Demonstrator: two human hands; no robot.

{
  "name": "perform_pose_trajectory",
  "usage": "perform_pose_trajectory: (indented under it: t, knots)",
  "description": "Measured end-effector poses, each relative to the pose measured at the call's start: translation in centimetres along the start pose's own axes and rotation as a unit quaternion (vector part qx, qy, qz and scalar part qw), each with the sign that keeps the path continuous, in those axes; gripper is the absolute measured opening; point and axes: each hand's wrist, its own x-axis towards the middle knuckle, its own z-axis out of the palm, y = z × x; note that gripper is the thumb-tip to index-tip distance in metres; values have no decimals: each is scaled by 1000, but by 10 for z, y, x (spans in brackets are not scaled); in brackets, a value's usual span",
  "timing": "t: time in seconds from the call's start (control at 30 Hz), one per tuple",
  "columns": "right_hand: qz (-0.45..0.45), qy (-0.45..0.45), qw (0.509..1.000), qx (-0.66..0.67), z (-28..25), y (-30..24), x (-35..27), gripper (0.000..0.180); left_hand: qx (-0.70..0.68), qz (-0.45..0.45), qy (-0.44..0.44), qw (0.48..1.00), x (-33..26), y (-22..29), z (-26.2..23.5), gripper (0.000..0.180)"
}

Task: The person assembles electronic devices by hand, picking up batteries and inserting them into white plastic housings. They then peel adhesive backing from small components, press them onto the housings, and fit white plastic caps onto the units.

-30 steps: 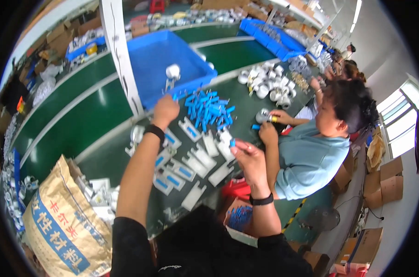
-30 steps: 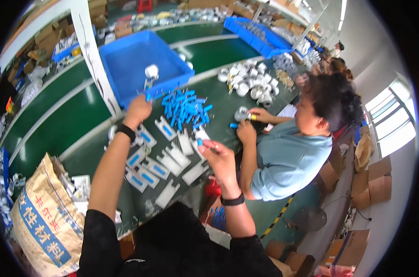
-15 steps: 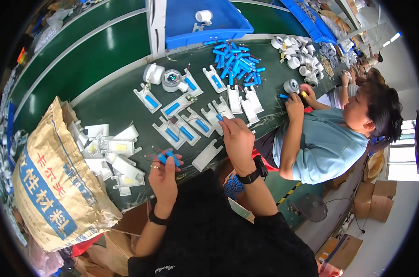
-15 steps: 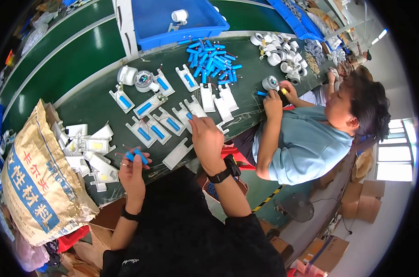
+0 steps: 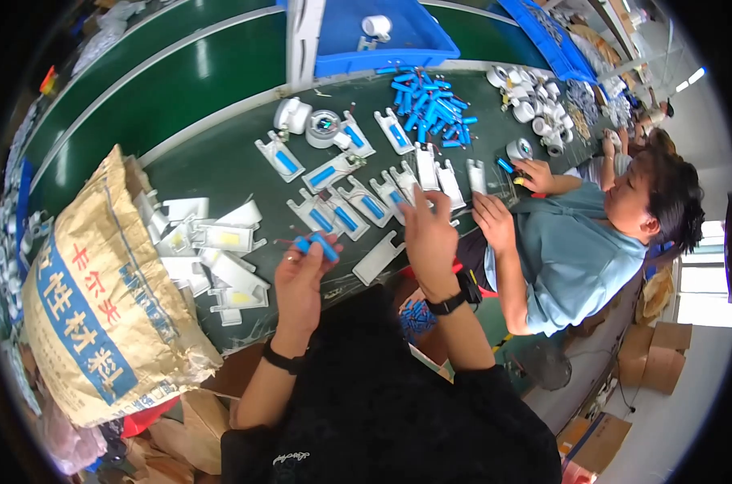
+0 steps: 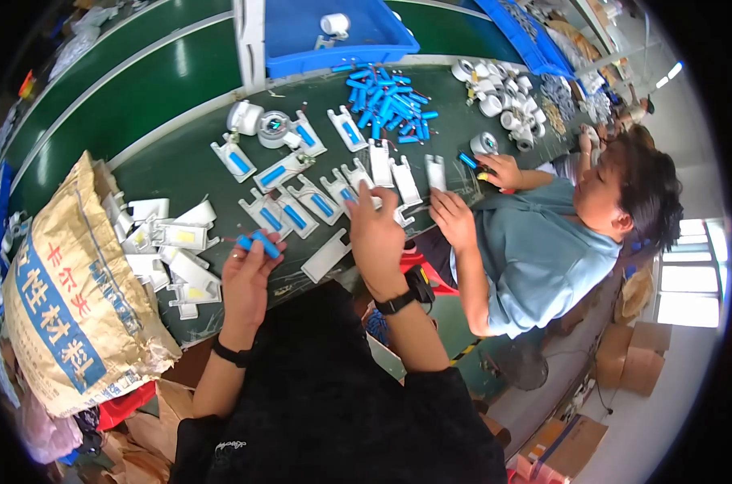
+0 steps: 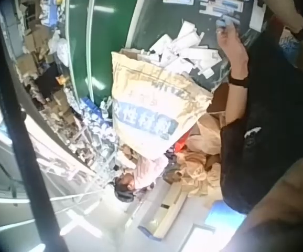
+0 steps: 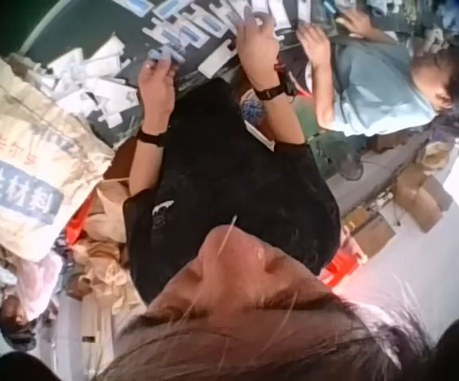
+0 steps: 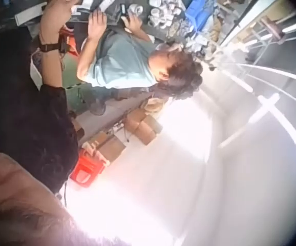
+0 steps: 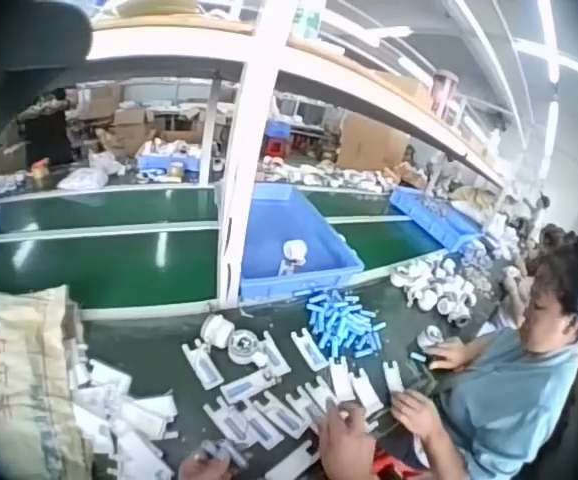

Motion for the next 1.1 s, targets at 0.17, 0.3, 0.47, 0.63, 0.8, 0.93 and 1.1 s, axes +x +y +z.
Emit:
perform_pose_trajectory:
  t: [0.17, 0.3, 0.47, 0.63, 0.8, 0.93, 1.1]
  knots:
    - [43, -152, 905, 396, -55, -53, -15, 39, -14, 7, -31, 999, -3, -3, 22, 30]
    - [73, -187, 872, 446, -58, -53, -20, 37, -15, -19, -63, 998, -1, -6, 28, 31]
    - [140, -104, 882, 437, -45, -19, -12, 23, 58, -20, -42, 997, 0, -3, 43, 31]
    - [185, -29, 948, 258, -20, 50, 26, 22, 386, 194, -8, 902, 2, -11, 9, 33]
    - [129, -24, 974, 183, 17, 52, 20, 20, 464, 252, 26, 849, 10, -20, -11, 33]
    - [88, -26, 988, 126, 31, 49, 19, 18, 468, 255, 2, 846, 9, -20, -14, 31]
    - [78, -61, 994, 45, 29, 34, 22, 13, 475, 263, 6, 840, 11, -19, -13, 31]
